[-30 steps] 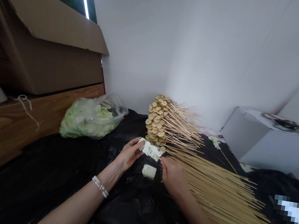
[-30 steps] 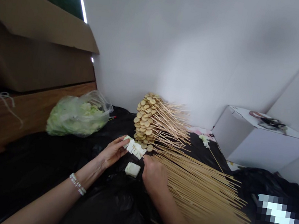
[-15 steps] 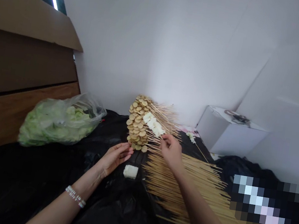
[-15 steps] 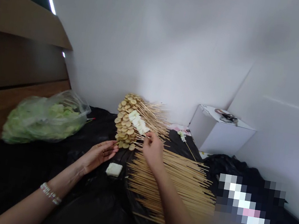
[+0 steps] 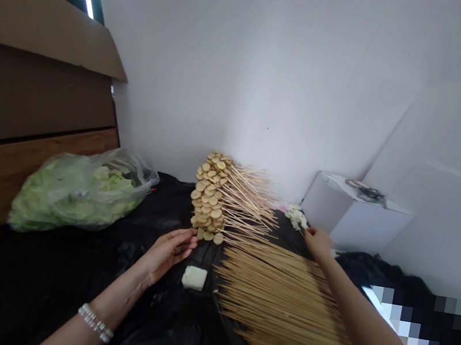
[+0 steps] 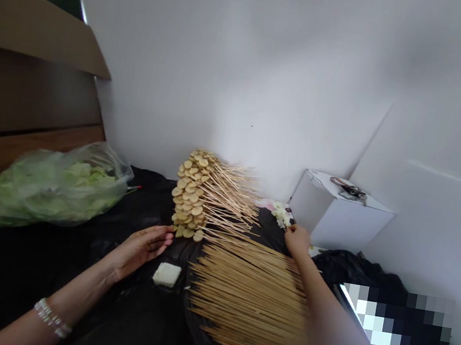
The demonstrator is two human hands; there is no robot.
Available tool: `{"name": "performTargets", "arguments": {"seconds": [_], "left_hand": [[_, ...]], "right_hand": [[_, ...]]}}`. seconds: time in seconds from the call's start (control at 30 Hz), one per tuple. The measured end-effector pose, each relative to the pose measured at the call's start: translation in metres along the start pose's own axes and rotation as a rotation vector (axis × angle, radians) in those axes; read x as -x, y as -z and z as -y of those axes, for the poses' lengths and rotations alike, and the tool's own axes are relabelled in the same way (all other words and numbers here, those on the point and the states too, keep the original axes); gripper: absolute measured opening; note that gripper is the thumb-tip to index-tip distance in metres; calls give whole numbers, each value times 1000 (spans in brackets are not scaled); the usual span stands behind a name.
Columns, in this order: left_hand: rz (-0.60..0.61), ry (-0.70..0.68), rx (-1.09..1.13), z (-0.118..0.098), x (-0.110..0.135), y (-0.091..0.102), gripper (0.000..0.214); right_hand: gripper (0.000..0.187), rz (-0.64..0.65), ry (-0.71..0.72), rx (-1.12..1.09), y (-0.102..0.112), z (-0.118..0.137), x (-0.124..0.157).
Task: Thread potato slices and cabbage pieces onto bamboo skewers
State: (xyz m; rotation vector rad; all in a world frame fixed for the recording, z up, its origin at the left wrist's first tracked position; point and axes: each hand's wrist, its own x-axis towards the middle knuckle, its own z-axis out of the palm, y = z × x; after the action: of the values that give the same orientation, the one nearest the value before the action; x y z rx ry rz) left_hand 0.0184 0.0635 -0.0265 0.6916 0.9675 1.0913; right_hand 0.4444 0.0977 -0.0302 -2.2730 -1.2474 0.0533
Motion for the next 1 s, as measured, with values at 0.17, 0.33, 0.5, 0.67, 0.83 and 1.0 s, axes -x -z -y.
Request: {"name": "performTargets", "arguments": {"seconds": [0.17,0.33,0.5,0.67,0.83,1.0], "left_hand": [[-17,20,-18,0,0,0,14],[-42,42,-29,0,1,-1,13],[-30,42,-76,2,0,0,14],[-27,55,-106,3,1,0,13],[-18,49,-109,2,1,1,15],[-10,48,-106,4,-1,2,14]], "right_hand": [[30,29,34,117,-23,-1,-19],[28,86,69,209,-30,-12,-18],[28,135,50,287,-27,-26,-12],[25,155,30,294,-24,-30,-14],[31,89,79,297,-21,-26,-20],[33,40,144,307,-21,-22,-15]]}}
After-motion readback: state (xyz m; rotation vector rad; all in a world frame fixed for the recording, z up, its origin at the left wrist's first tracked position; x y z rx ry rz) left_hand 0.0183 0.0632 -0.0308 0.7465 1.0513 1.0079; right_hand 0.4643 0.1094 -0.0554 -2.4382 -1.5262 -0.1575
